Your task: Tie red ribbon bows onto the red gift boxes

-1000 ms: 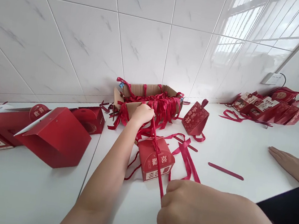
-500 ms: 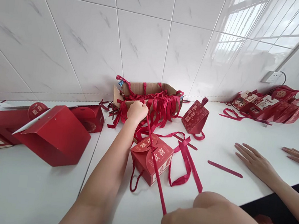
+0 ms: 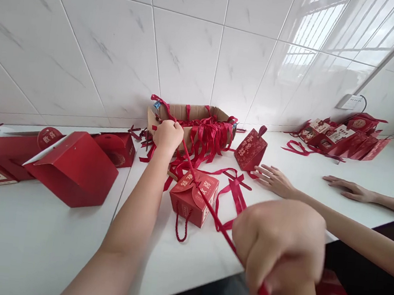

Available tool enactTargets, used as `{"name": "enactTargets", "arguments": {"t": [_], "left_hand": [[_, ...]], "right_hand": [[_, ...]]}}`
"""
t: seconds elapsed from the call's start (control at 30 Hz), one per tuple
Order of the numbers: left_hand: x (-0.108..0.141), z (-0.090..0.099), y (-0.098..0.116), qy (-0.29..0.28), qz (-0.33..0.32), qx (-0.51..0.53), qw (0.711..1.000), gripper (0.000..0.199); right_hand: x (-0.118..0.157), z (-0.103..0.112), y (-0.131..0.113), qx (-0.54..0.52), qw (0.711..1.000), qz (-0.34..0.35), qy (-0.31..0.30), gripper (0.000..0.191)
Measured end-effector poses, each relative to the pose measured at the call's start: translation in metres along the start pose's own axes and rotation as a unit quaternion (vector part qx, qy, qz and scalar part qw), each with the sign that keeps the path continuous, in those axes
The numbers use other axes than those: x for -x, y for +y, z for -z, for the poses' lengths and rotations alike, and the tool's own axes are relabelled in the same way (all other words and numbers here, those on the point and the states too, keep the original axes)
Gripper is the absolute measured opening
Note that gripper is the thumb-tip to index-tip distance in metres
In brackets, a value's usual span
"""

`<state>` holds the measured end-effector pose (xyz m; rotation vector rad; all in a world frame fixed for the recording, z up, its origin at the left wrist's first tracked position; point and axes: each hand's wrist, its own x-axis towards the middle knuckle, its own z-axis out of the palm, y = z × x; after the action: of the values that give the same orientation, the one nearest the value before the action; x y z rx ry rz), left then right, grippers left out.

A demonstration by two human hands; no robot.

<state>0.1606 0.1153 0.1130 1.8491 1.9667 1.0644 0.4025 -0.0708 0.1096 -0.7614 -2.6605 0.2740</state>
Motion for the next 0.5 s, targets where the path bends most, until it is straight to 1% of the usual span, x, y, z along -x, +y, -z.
{"name": "enactTargets", "arguments": {"t": [0.03, 0.07, 0.1, 0.13, 0.17, 0.2, 0.23, 0.27, 0.3, 0.33, 0.37, 0.4, 0.43, 0.47, 0.5], "left_hand": [[0.003, 0.006, 0.001, -0.003, -0.004, 0.001, 1.000, 0.030], [0.006, 0.012, 0.002, -0.002, -0.010, 0.002, 1.000, 0.028], [0.010, 0.019, 0.001, 0.009, -0.020, 0.004, 1.000, 0.027], [0.014, 0.025, 0.000, 0.036, -0.036, 0.008, 0.999, 0.031], [0.020, 0.031, -0.002, 0.078, -0.064, 0.013, 0.995, 0.042], [0.026, 0.037, -0.004, 0.126, -0.108, 0.017, 0.986, 0.054], [0.033, 0.042, -0.007, 0.167, -0.165, 0.017, 0.972, 0.062], [0.040, 0.046, -0.011, 0.184, -0.230, 0.015, 0.956, 0.064], [0.047, 0.049, -0.014, 0.164, -0.291, 0.010, 0.942, 0.062], [0.055, 0.051, -0.018, 0.106, -0.341, 0.005, 0.934, 0.059], [0.062, 0.052, -0.022, 0.019, -0.374, 0.002, 0.927, 0.056], [0.068, 0.052, -0.026, -0.078, -0.390, 0.001, 0.918, 0.055], [0.073, 0.051, -0.029, -0.163, -0.396, 0.000, 0.904, 0.054], [0.077, 0.049, -0.032, -0.230, -0.398, -0.001, 0.888, 0.053], [0.080, 0.047, -0.035, -0.276, -0.403, -0.003, 0.873, 0.049]], "right_hand": [[-0.004, 0.001, 0.001, -0.135, 0.987, 0.060, -0.056, 0.047], [-0.006, 0.000, 0.003, -0.258, 0.963, 0.061, -0.045, 0.044], [-0.007, -0.002, 0.007, -0.347, 0.937, 0.022, 0.028, 0.039], [-0.007, -0.005, 0.010, -0.393, 0.911, -0.051, 0.117, 0.033], [-0.007, -0.008, 0.015, -0.403, 0.876, -0.144, 0.224, 0.029], [-0.008, -0.011, 0.018, -0.392, 0.835, -0.225, 0.314, 0.027], [-0.011, -0.014, 0.021, -0.370, 0.792, -0.287, 0.393, 0.026], [-0.015, -0.018, 0.024, -0.343, 0.752, -0.327, 0.458, 0.030], [-0.021, -0.020, 0.025, -0.314, 0.725, -0.342, 0.509, 0.039], [-0.029, -0.023, 0.025, -0.278, 0.708, -0.342, 0.551, 0.050], [-0.036, -0.025, 0.023, -0.240, 0.712, -0.332, 0.570, 0.060], [-0.044, -0.028, 0.021, -0.203, 0.736, -0.314, 0.564, 0.064], [-0.051, -0.030, 0.017, -0.169, 0.780, -0.287, 0.530, 0.061], [-0.057, -0.032, 0.013, -0.143, 0.836, -0.253, 0.466, 0.051], [-0.061, -0.034, 0.010, -0.122, 0.889, -0.217, 0.384, 0.039]]}}
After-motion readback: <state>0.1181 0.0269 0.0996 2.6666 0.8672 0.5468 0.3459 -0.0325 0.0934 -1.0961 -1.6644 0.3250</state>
